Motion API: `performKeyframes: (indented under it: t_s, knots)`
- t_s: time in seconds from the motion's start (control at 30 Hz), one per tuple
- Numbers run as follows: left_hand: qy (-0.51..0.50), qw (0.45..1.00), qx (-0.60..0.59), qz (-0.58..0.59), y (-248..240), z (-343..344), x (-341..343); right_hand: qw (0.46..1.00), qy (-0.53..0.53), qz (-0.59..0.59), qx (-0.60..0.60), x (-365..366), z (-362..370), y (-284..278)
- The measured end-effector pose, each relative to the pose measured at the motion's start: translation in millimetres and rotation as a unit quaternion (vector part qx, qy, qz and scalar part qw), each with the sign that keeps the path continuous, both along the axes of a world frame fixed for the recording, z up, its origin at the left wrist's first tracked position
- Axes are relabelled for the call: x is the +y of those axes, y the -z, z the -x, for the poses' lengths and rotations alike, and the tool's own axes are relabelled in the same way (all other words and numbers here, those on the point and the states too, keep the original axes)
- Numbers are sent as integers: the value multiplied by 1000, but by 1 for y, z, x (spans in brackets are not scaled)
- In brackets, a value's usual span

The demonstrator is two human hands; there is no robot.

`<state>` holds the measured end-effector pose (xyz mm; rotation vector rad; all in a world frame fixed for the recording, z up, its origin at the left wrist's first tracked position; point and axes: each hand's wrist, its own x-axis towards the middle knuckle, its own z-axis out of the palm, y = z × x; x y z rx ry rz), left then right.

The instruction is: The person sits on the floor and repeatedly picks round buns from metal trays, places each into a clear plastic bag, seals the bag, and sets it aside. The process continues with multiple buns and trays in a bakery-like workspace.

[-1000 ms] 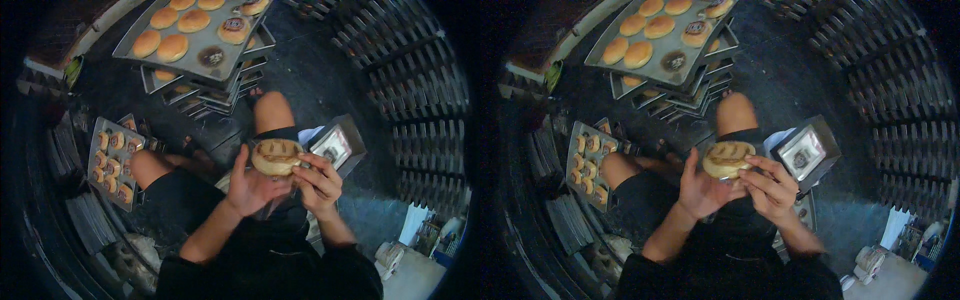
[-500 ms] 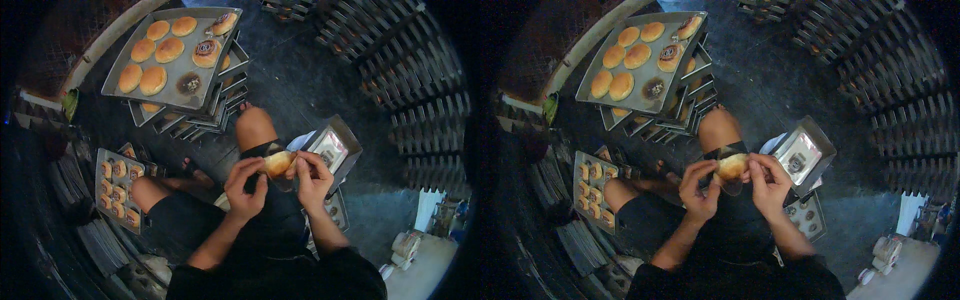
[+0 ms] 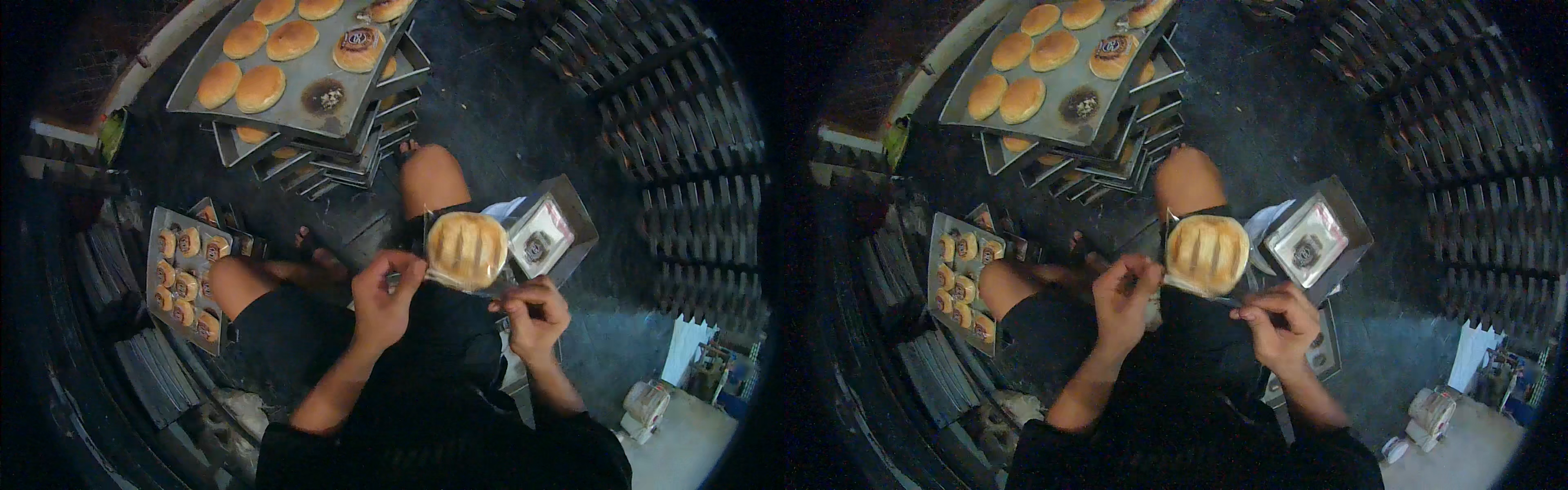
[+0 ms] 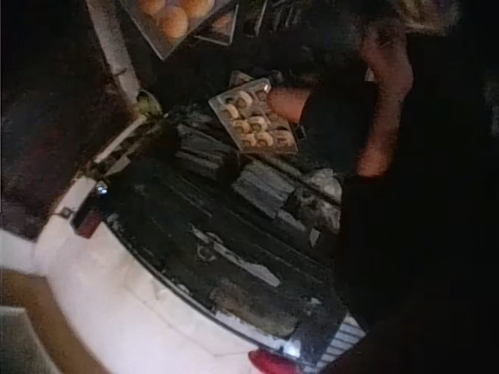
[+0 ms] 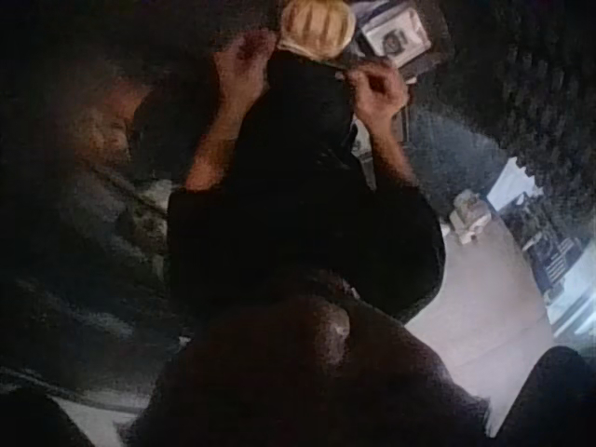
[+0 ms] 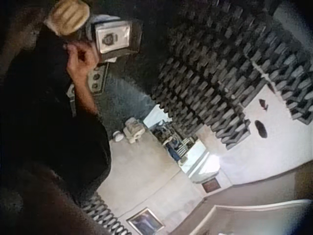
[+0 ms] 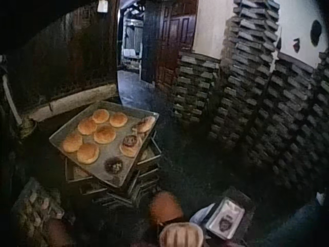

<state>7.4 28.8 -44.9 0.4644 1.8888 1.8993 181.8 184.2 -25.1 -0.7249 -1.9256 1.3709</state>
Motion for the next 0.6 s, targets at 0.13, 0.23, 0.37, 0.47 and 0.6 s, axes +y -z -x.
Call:
performKeyframes:
  t_s: [0.13, 0.23, 0.37, 0.47, 0.6]
  knots:
    - [-37, 997, -68, 24, 74, -43, -1, 933, 128, 327, -73, -38, -28, 46]
    - [-43, 974, -221, 29, 87, -46, 5, 941, 98, 322, -29, -59, -16, 48]
    - [-106, 965, -210, -119, 40, 2, 5, 983, -85, 129, 99, -53, 63, 20]
    - [-160, 958, -171, -167, 17, 38, -21, 949, -189, -189, 168, -9, 167, -16]
    - [-166, 962, -182, -115, 22, 41, -57, 882, -222, -410, 67, 13, 272, -46]
